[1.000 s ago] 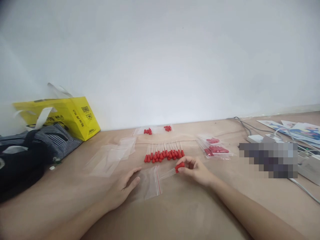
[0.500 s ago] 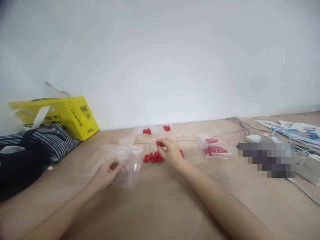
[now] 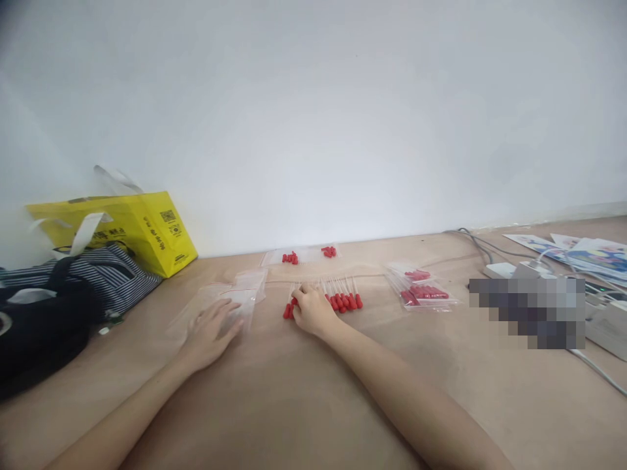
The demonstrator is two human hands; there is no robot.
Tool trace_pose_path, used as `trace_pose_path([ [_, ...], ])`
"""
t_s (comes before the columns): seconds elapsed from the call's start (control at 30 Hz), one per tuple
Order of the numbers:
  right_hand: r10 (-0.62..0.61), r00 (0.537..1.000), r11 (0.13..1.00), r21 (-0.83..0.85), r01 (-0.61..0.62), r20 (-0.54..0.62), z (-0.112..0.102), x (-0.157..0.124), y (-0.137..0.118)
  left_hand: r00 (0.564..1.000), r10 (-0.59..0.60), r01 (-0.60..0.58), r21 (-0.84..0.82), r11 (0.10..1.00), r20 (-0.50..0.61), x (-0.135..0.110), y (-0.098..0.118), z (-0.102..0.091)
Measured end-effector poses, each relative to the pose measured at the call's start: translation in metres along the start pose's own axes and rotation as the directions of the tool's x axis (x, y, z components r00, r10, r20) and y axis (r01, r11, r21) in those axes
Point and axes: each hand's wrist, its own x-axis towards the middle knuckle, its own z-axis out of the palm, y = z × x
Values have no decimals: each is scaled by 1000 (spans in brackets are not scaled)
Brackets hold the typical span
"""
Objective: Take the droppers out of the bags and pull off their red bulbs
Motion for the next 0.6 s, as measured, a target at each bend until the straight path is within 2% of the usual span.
trace_pose_path([
  [0.07,4,1000,1000,-17,-3,16,-2,-2,-3,985,91,-89,-18,996,146,-1,2,4],
  [0.13,5,1000,999,-44,-4,27,-3,-4,-5,957,106,-100,-37,994,268,0,0,9],
  [0.23,2,1000,995,-96,0,23,-4,-6,-7,936,98,-92,-34,995,337,3,-2,13],
  [0.37,1,999,996,-92,-4,-33,-6,-11,-8,949,102,-98,-30,995,298,1,-1,12],
  [0.47,14,994,998,-52,-19,-105,-11,-19,-1,982,114,-111,-28,993,152,-3,0,10],
  [0.53,53,985,997,-39,-60,-166,-18,-27,11,990,120,-117,-39,992,77,-4,1,10],
  [0.6,135,967,988,-50,-149,-216,-29,-35,32,991,123,-119,-68,991,59,-5,1,11],
])
